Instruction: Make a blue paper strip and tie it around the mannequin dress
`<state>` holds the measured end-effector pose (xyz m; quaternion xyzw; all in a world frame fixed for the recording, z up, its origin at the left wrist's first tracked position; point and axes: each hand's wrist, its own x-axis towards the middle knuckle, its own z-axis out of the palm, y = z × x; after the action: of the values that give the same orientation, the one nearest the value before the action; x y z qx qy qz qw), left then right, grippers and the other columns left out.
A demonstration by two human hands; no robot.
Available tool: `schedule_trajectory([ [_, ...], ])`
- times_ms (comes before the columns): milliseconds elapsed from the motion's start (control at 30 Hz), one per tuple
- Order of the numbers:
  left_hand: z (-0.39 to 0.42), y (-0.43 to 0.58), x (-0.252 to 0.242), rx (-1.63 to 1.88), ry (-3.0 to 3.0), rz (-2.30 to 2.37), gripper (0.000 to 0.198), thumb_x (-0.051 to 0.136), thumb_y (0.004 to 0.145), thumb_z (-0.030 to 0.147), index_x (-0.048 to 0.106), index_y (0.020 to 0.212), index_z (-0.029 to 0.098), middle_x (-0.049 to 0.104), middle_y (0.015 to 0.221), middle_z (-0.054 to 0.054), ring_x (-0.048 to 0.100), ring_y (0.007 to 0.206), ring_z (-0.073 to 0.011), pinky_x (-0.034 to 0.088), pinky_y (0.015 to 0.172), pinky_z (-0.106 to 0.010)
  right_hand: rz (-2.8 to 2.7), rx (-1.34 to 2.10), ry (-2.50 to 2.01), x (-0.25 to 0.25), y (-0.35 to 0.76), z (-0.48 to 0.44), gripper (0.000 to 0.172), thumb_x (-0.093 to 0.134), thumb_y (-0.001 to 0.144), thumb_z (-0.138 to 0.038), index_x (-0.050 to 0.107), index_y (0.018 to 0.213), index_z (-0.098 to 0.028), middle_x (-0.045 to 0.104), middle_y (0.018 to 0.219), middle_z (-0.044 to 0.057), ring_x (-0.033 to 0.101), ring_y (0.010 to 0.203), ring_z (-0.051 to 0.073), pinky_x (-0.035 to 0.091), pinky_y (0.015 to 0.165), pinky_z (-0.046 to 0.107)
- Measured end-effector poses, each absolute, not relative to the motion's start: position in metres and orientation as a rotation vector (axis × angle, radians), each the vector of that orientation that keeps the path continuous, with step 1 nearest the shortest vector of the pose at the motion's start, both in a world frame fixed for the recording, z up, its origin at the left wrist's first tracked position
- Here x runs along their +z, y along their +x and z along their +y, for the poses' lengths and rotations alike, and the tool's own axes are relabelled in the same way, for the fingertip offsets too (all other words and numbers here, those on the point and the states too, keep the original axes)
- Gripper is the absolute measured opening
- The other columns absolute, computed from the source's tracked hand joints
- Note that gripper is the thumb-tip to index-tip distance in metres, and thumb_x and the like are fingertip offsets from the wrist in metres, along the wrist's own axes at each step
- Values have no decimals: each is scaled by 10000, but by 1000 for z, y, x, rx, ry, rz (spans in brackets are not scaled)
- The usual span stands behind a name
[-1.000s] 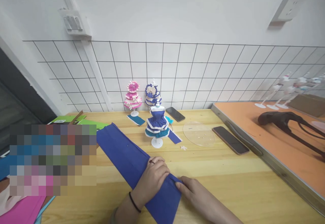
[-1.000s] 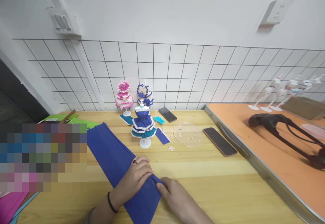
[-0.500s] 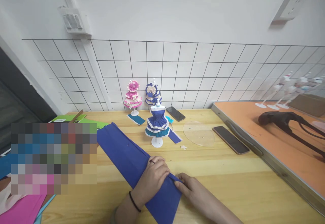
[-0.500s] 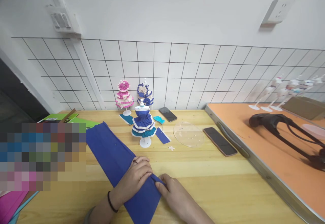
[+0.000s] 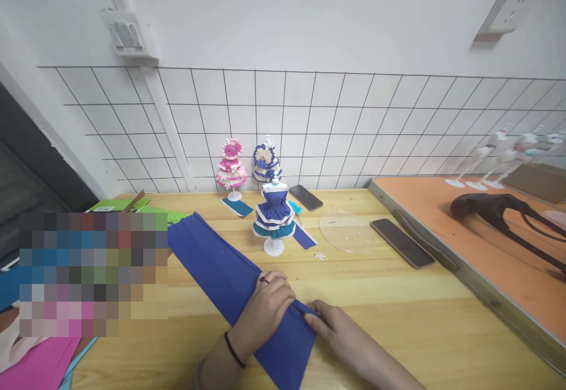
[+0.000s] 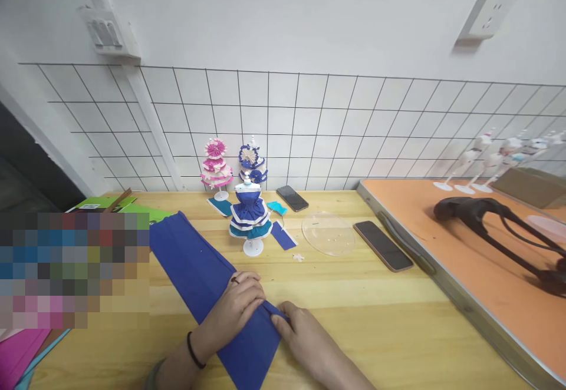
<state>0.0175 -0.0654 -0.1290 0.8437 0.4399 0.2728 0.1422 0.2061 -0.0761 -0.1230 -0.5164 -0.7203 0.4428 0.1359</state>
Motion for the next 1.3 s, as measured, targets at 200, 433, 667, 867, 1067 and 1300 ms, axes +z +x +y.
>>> schedule_trajectory([
  [200,-66,18,-129,799,2424,1259,145,457,868,131,579,826,199,600,874,-19,477,954,-184,333,861,-353,-2108,1242,-1504,-122,206,-75,303,375,878,-402,540,770,-172,631,757,34,564,700,170,381,631,256],
  [433,-66,17,-128,802,2422,1263,143,466,862,134,585,816,200,602,854,-18,486,950,-183,344,856,-350,-2082,1276,-1487,-122,208,-78,289,394,875,-397,569,889,-167,660,856,49,589,765,183,396,669,258],
  [667,-64,18,-129,834,2399,1259,142,481,854,130,597,816,200,626,851,-20,512,932,-184,365,850,-357,-2032,1358,-1461,-114,218,-85,322,406,872,-428,571,976,-171,670,949,61,603,888,205,409,767,262],
  [867,-61,14,-131,941,2357,1275,201,480,849,137,607,987,209,653,943,-50,541,966,-195,409,857,-379,-1912,1317,-1535,-123,249,-89,409,416,853,-492,581,1039,-167,650,1053,85,574,986,245,400,850,309],
  [1067,-57,11,-134,1035,2336,1324,185,477,851,165,619,964,201,657,943,-65,561,946,-204,439,841,-389,-1755,1252,-1545,-128,283,-99,364,492,784,-510,599,877,-175,672,888,61,589,853,243,437,729,288],
  [1300,-62,23,-123,891,2437,1292,180,463,856,126,617,920,193,633,894,-50,547,890,-195,430,807,-366,-1680,1136,-1509,-123,304,-101,344,486,784,-518,549,721,-185,617,726,35,559,705,187,419,645,254],
])
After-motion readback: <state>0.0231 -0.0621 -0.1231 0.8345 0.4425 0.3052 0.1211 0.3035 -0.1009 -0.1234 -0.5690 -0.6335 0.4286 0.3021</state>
